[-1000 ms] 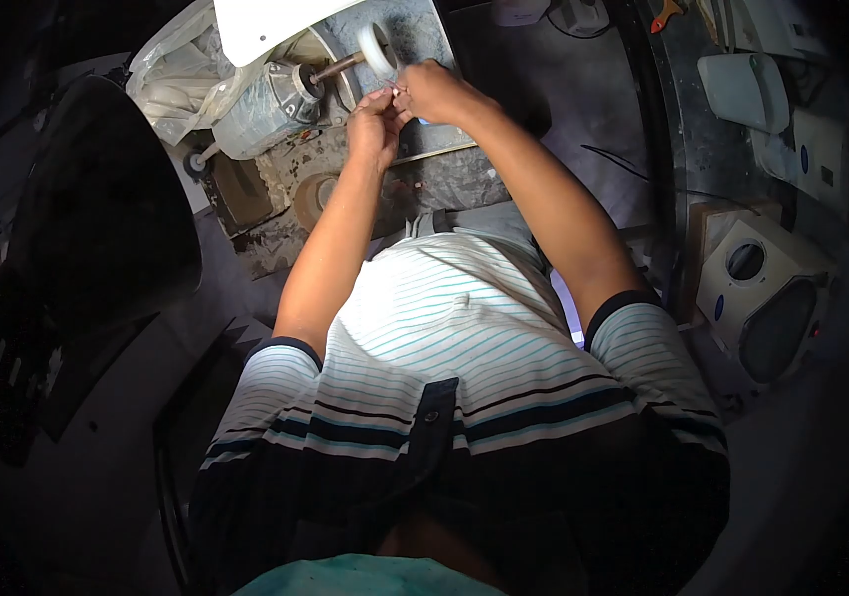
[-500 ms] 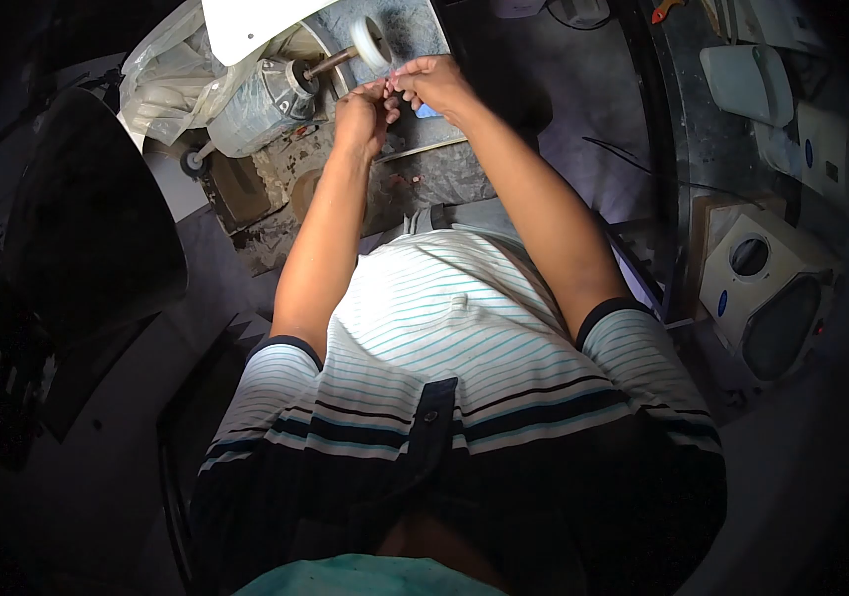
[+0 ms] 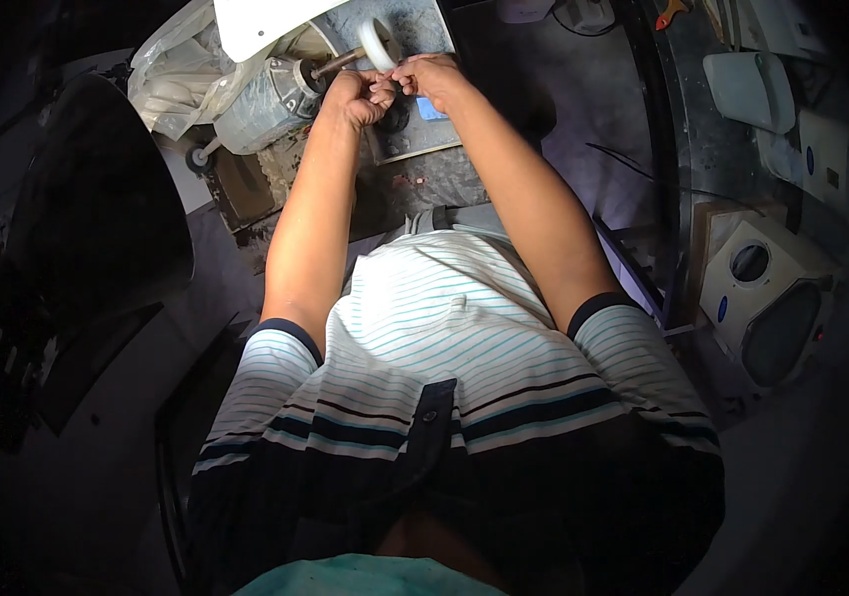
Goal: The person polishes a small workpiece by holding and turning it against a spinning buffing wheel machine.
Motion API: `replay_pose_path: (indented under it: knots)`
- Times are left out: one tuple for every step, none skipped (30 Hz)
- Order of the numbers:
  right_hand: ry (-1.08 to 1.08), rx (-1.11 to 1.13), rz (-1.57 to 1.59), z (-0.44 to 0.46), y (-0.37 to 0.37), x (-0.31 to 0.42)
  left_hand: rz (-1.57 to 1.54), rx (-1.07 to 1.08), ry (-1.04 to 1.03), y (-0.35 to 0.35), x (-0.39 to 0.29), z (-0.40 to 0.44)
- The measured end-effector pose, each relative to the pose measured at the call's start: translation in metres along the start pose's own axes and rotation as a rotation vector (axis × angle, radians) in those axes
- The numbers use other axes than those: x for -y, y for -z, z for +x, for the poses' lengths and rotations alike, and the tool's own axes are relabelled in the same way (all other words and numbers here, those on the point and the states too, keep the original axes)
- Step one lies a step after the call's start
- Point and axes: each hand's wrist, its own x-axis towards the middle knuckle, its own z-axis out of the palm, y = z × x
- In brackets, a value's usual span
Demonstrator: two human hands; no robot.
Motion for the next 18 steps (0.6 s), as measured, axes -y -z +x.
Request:
replay_pose_path:
  knots:
    - [-0.004,0.03,0.0,0.001,0.001,0.0,0.0,0.001,0.0,0.001,0.0,-0.001]
    - [-0.004,0.029,0.0,-0.004,0.0,0.004,0.001,0.034,0.001,0.003,0.001,-0.002]
    - [-0.002,0.051,-0.045,-0.009,-0.002,0.007,0.002,0.065,0.002,0.005,0.002,-0.004]
    - [0.0,0.075,-0.09,-0.015,-0.004,0.009,0.002,0.064,0.002,0.008,0.004,-0.006]
    - [-0.001,0.077,-0.089,-0.02,-0.005,0.01,0.043,0.099,-0.036,0.01,0.008,-0.01]
    - [0.011,0.08,-0.089,-0.025,-0.007,0.012,0.085,0.138,-0.073,0.01,0.009,-0.012]
    - [0.023,0.08,-0.088,-0.028,-0.007,0.013,0.088,0.116,-0.076,0.008,0.01,-0.013]
    - [0.02,0.078,-0.089,-0.024,-0.005,0.012,0.086,0.116,-0.073,0.007,0.01,-0.012]
    - [0.01,0.086,-0.077,-0.016,-0.002,0.01,0.054,0.099,-0.059,0.007,0.008,-0.008]
    - [0.003,0.096,-0.065,-0.01,0.0,0.007,0.024,0.085,-0.048,0.006,0.006,-0.005]
    - [0.007,0.098,-0.068,-0.01,-0.003,0.009,0.022,0.058,-0.033,0.006,0.004,0.0]
    - [-0.018,0.022,-0.072,-0.01,-0.006,0.01,0.023,0.062,-0.036,0.007,0.002,0.004]
    - [-0.045,-0.055,-0.075,-0.01,-0.008,0.012,0.021,0.062,-0.026,0.009,0.0,0.007]
    - [-0.044,-0.055,-0.077,-0.007,-0.005,0.011,0.018,0.061,-0.015,0.008,0.0,0.007]
    - [-0.043,0.017,-0.065,-0.005,-0.002,0.01,0.017,0.06,-0.014,0.008,0.001,0.006]
    - [-0.042,0.09,-0.052,-0.002,0.001,0.008,0.028,0.072,-0.023,0.01,0.003,0.004]
    - [-0.043,0.092,-0.052,-0.007,0.0,0.009,0.039,0.085,-0.033,0.01,0.004,0.0]
    - [-0.014,0.095,-0.086,-0.014,-0.001,0.008,0.038,0.084,-0.034,0.011,0.008,-0.005]
